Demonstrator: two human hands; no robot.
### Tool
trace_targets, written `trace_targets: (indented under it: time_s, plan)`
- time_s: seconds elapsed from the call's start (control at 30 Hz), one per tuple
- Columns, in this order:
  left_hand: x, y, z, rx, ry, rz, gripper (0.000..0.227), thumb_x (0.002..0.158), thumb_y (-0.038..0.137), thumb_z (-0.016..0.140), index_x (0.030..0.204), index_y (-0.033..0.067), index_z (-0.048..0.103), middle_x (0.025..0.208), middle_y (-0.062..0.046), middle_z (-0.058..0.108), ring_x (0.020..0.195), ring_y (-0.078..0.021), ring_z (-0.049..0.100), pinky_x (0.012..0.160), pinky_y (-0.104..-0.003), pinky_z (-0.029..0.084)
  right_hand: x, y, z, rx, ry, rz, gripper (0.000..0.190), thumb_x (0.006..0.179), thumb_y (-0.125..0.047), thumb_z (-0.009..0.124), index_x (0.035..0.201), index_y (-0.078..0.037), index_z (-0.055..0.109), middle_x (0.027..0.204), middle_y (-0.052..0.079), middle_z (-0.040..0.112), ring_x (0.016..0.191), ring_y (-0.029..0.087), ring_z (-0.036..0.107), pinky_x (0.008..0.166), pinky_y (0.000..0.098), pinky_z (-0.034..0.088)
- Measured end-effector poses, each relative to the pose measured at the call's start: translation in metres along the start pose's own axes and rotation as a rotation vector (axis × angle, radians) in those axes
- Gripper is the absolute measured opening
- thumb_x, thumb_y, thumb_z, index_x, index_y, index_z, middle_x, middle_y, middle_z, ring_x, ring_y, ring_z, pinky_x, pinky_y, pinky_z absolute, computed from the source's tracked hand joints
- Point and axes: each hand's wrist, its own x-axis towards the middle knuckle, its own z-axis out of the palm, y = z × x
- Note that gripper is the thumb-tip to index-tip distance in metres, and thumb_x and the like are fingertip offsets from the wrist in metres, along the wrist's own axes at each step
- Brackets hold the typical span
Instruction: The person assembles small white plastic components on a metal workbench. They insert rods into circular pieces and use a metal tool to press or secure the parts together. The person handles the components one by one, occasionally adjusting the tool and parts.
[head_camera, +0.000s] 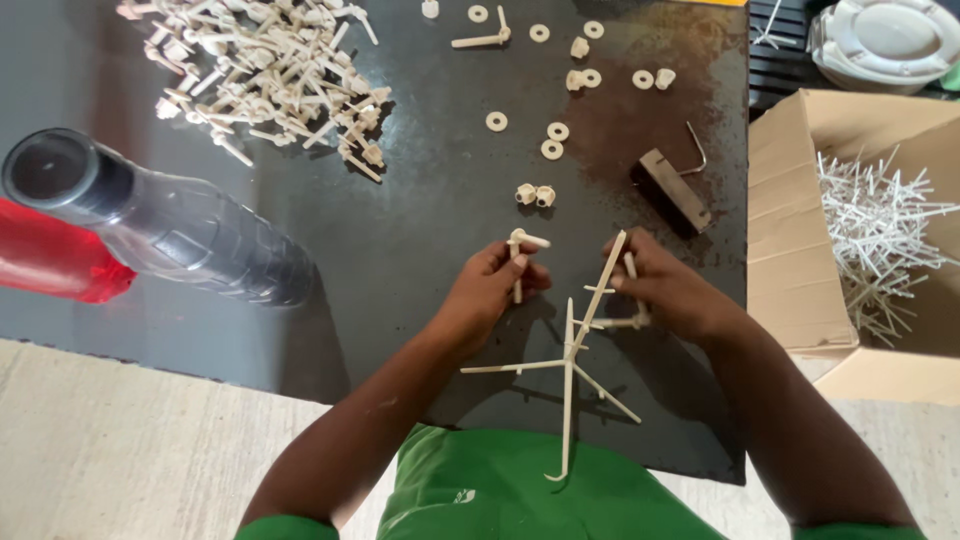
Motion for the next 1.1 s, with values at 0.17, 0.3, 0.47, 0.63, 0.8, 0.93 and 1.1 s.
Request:
trace_targets:
  time_s: [0.17, 0.3, 0.47, 0.63, 0.8, 0.93, 1.1]
  plan:
    - [0.028, -0.003, 0.005, -0.082, -0.080, -0.001, 0.029, 0.105, 0.015, 0.050, 0.130, 0.0004, 0.052, 0.115, -0.016, 0.066, 0.101, -0.0220, 0.070, 0.092, -0.032, 0.059, 0.044, -0.004, 0.017, 0.637, 0.095, -0.084, 0.029, 0.091, 0.006, 0.057, 0.113, -0.008, 0.044, 0.101, 0.009, 0.047, 0.084, 0.019, 0.053, 0.070, 0.0350, 0.049]
    - [0.037, 0.003, 0.012, 0.083, -0.144, -0.004, 0.036, 0.105, 0.021, 0.053, 0.137, 0.0044, 0.049, 0.120, -0.011, 0.065, 0.102, -0.0186, 0.065, 0.086, -0.033, 0.055, 0.072, -0.016, 0.032, 0.794, 0.011, -0.081, 0.033, 0.084, 0.009, 0.053, 0.111, -0.009, 0.043, 0.102, 0.010, 0.052, 0.086, 0.024, 0.061, 0.071, 0.0430, 0.055]
    - [0.034, 0.019, 0.021, 0.653, -0.020, 0.142, 0.052, 0.096, 0.021, 0.062, 0.142, 0.0044, 0.043, 0.110, -0.017, 0.071, 0.100, -0.0280, 0.073, 0.088, -0.040, 0.056, 0.080, -0.012, 0.030, 0.648, 0.060, -0.458, 0.056, 0.078, 0.019, 0.049, 0.128, -0.006, 0.045, 0.128, 0.012, 0.052, 0.120, 0.021, 0.055, 0.108, 0.0375, 0.047]
    - [0.031, 0.042, 0.029, 1.163, 0.056, 0.316, 0.056, 0.092, 0.021, 0.068, 0.142, 0.0026, 0.050, 0.121, -0.024, 0.066, 0.112, -0.0426, 0.062, 0.094, -0.049, 0.049, 0.062, 0.020, -0.003, 0.435, 0.288, -0.458, 0.056, 0.086, 0.015, 0.049, 0.137, -0.008, 0.041, 0.131, 0.010, 0.051, 0.132, 0.022, 0.054, 0.112, 0.0383, 0.048]
    - [-0.005, 0.055, 0.014, 1.134, -0.031, 0.548, 0.036, 0.100, 0.023, 0.064, 0.129, 0.0036, 0.065, 0.126, -0.020, 0.069, 0.111, -0.0400, 0.066, 0.093, -0.047, 0.052, 0.007, 0.041, -0.023, 0.250, 0.422, -0.350, 0.044, 0.096, 0.004, 0.053, 0.139, -0.007, 0.048, 0.136, 0.008, 0.056, 0.131, 0.021, 0.054, 0.111, 0.0379, 0.050]
    - [-0.042, 0.062, 0.003, 1.075, -0.428, 0.201, 0.036, 0.089, 0.026, 0.071, 0.119, 0.0066, 0.068, 0.108, -0.013, 0.074, 0.099, -0.0318, 0.072, 0.084, -0.042, 0.056, -0.055, 0.030, -0.008, -0.078, 0.185, -0.195, 0.030, 0.102, -0.012, 0.058, 0.131, -0.007, 0.060, 0.120, 0.011, 0.069, 0.114, 0.024, 0.067, 0.100, 0.0401, 0.056]
    - [-0.065, 0.060, 0.013, 1.259, -0.586, 0.243, 0.026, 0.086, 0.027, 0.075, 0.106, 0.0103, 0.076, 0.096, -0.009, 0.076, 0.090, -0.0319, 0.070, 0.076, -0.042, 0.053, -0.084, 0.015, 0.039, -0.504, -0.211, -0.059, 0.036, 0.086, -0.026, 0.076, 0.118, -0.011, 0.070, 0.104, 0.010, 0.074, 0.096, 0.026, 0.072, 0.083, 0.0391, 0.057]
